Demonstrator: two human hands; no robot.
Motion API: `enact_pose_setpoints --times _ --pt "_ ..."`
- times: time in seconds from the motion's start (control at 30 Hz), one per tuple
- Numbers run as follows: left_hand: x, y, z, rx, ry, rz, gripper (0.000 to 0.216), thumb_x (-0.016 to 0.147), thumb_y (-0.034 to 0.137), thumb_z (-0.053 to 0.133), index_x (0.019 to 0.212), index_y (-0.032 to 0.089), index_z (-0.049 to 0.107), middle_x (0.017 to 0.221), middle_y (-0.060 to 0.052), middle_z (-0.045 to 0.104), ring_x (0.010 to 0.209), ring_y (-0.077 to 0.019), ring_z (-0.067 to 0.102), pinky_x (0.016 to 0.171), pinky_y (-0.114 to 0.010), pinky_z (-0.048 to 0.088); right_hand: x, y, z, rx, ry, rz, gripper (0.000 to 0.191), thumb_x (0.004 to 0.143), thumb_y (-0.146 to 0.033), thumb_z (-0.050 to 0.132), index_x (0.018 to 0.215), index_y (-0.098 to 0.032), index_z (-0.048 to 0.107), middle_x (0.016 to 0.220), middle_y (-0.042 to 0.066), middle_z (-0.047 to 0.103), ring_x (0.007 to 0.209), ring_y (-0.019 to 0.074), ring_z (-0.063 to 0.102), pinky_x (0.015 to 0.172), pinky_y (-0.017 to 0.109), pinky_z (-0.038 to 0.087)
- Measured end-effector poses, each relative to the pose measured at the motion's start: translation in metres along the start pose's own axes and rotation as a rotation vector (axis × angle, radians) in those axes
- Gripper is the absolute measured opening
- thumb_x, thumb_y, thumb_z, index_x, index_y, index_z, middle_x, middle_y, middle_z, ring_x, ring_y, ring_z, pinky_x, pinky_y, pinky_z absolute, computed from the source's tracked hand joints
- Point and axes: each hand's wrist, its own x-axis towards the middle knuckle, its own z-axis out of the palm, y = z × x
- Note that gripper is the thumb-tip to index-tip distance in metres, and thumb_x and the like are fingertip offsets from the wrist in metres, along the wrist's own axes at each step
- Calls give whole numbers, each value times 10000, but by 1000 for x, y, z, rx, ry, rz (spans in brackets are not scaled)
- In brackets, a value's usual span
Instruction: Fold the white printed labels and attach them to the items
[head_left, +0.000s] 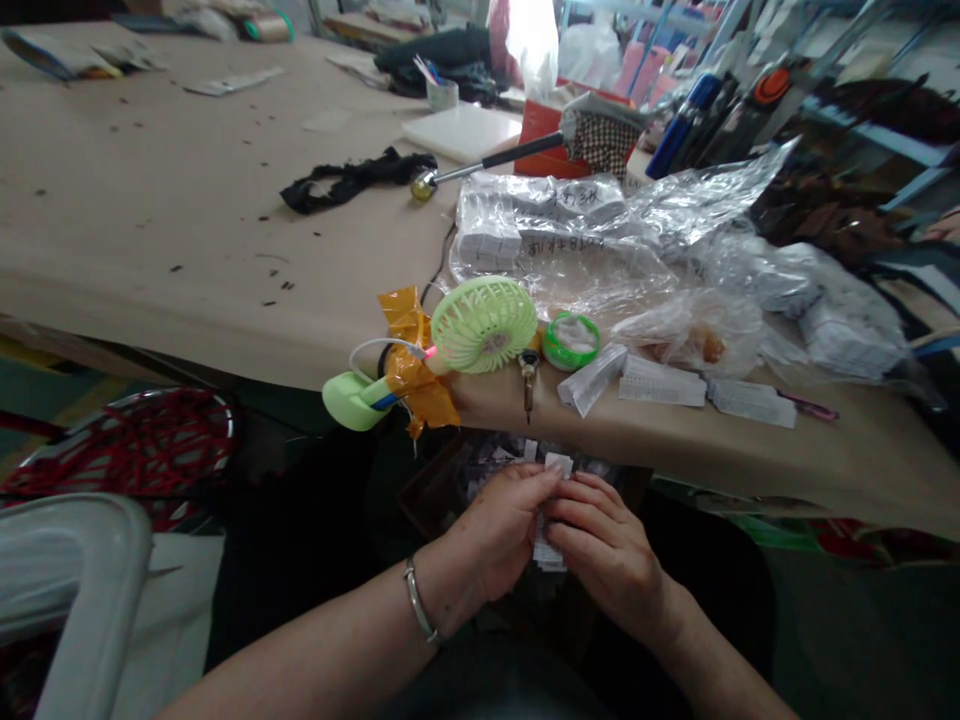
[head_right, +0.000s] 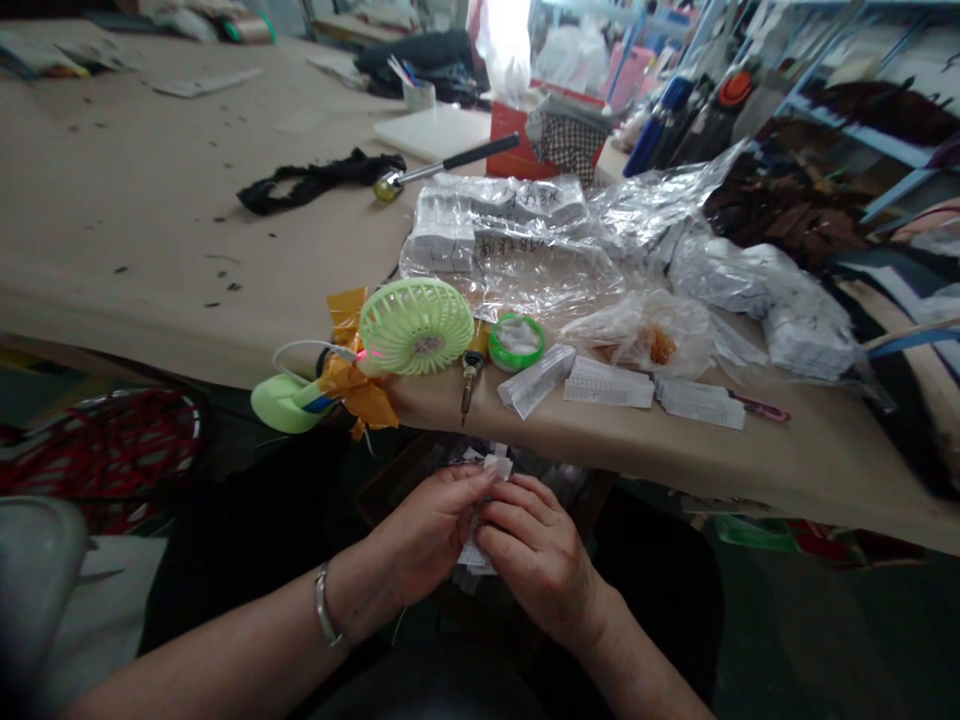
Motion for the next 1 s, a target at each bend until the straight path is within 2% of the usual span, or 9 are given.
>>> enact_pose_setpoints --times 0.13,0.2,0.27,0.33,0.4,0.47,0.57,0.77,1.0 --pt "-1 0 -1 29 -9 -33 57 725 141 656 736 87 640 655 -30 621 540 -75 572 509 -160 420 -7 -3 -1 81 -6 25 298 839 -108 592 1124 -194 598 1004 68 706 1070 221 609 986 449 457" --pt "-3 2 -1 74 -6 -77 83 795 179 598 785 104 633 652 -33 626 510 -91 578 512 -195 454 -13 -3 -3 208 67 118 389 826 -219 648 1203 -207 554 1078 95 670 1096 257 585 977 487 450" --pt "-6 6 0 151 -31 -142 151 858 238 534 865 118 626 658 -43 637 496 -116 593 510 -237 482 -18 1 -7 355 186 339 388 826 -292 653 1198 -235 556 1107 97 636 1104 264 568 965 478 449" --pt "-10 9 1 212 -69 -192 192 884 272 500 909 122 616 673 -49 642 508 -128 610 516 -250 496 -19 9 -11 552 223 622 384 829 -314 647 1200 -275 555 1084 70 629 1052 228 589 923 410 475" --pt "-13 10 2 245 -119 -218 195 879 288 511 886 121 611 676 -43 636 508 -120 612 514 -238 492 -16 19 -14 845 118 834 471 779 -370 695 1220 -295 549 1079 48 633 980 195 615 869 347 496" --pt "-15 8 2 271 -175 -234 201 859 308 541 839 119 607 667 -37 628 493 -112 601 499 -227 483 -11 29 -14 1157 -59 926 566 691 -411 760 1209 -286 570 1093 41 640 920 178 631 819 307 506" --pt "-15 4 0 302 -216 -242 222 829 333 577 785 116 600 649 -37 621 495 -112 598 493 -223 477 -4 37 -11 1404 -197 949 542 615 -375 810 1115 -253 641 1113 40 645 942 172 623 847 290 483" --pt "-14 1 0 330 -200 -237 211 794 334 604 775 125 583 626 -33 624 482 -109 589 497 -224 473 0 39 -3 1531 -185 937 279 624 -268 805 872 -206 693 1126 48 639 1050 207 595 932 336 442" --pt "-13 1 -1 338 -194 -215 204 804 325 595 770 124 580 640 -23 605 492 -98 572 504 -220 453 3 37 -2 1463 -184 963 330 659 -307 787 952 -220 664 1104 47 641 985 197 619 875 334 479"
